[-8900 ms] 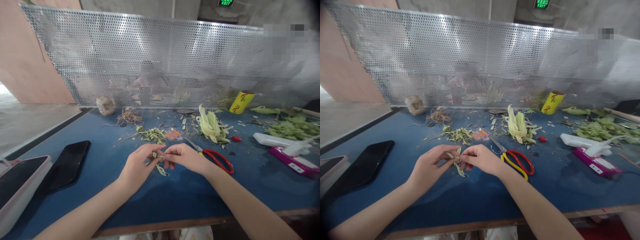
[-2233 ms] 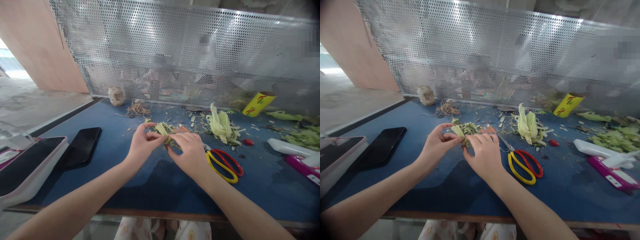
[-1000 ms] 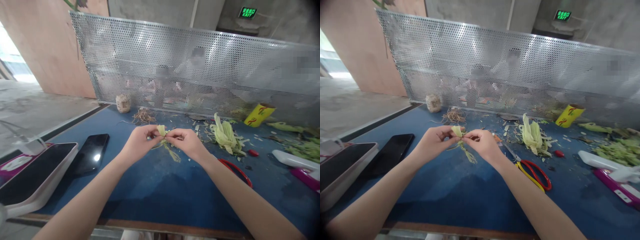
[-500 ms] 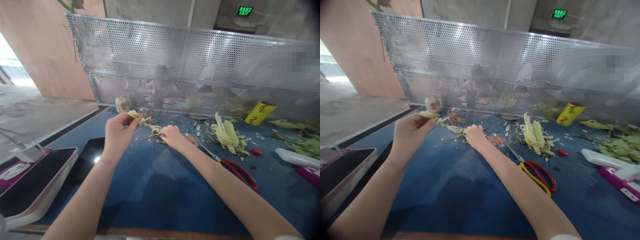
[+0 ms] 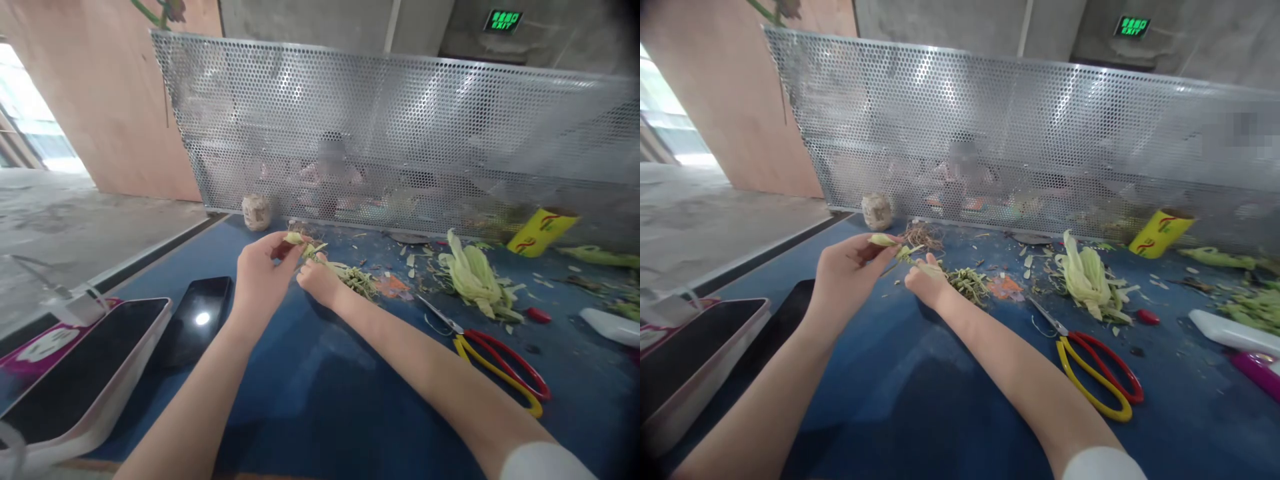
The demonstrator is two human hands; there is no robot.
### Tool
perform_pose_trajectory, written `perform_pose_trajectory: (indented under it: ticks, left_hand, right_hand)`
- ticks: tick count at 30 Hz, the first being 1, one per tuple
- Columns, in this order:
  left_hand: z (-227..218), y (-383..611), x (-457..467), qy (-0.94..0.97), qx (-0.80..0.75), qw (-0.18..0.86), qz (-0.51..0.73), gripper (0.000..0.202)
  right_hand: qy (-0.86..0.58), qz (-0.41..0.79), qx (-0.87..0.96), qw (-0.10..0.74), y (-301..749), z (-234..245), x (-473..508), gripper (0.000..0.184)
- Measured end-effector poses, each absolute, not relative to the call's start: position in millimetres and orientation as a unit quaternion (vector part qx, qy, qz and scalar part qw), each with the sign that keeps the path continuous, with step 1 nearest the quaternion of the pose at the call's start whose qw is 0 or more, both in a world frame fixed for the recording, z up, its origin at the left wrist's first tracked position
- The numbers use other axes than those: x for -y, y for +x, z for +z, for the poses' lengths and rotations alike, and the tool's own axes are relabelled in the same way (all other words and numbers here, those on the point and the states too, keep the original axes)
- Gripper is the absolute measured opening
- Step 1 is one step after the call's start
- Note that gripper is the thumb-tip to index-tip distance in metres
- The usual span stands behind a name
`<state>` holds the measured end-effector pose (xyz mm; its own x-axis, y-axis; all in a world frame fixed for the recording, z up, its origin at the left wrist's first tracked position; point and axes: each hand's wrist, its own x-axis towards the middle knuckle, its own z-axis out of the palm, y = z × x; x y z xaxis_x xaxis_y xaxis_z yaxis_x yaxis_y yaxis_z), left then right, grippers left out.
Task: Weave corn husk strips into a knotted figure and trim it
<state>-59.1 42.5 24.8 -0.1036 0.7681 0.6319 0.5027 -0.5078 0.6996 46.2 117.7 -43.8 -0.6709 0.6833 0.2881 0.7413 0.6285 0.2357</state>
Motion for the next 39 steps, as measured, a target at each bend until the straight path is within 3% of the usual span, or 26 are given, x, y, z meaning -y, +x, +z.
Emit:
perform_pose_trajectory:
  ticks: [4,6,13,15,17,27,35,39]
  left_hand:
    - [24.1,-60.1,-42.2,0.662,-0.479,0.138,0.56,0.015]
    - [25.3,-59.3,-41.4,0.663,-0.481,0.166,0.55,0.016]
    - [32.8,-48.3,-35.5,0.724,-0.46,0.167,0.487,0.01]
    - [31.3,-44.0,-33.7,0.749,-0.425,0.158,0.484,0.006]
    - [28.5,-39.5,-32.0,0.762,-0.412,0.149,0.476,0.012]
    - [19.6,-23.9,-26.1,0.801,-0.416,-0.014,0.43,0.01]
    - [16.1,-26.3,-35.9,0.825,-0.387,0.048,0.41,0.01]
    - [12.0,-24.4,-37.9,0.816,-0.391,0.083,0.418,0.01]
  right_hand:
    - [-0.416,-0.118,0.892,0.135,62.6,-35.1,-117.2,0.027]
    - [-0.441,-0.086,0.876,0.177,82.2,-22.2,-115.3,0.015]
    - [-0.507,0.026,0.797,0.327,141.4,33.5,-74.9,0.018]
    - [-0.477,0.143,0.76,0.418,142.7,38.1,-59.2,0.011]
    - [-0.468,0.175,0.742,0.448,141.5,36.8,-47.0,0.009]
    - [-0.449,0.247,0.747,0.422,144.7,17.9,-31.3,0.011]
    - [-0.426,0.245,0.776,0.396,152.9,10.3,-33.7,0.014]
    - [-0.433,0.187,0.793,0.385,156.2,7.3,-31.9,0.014]
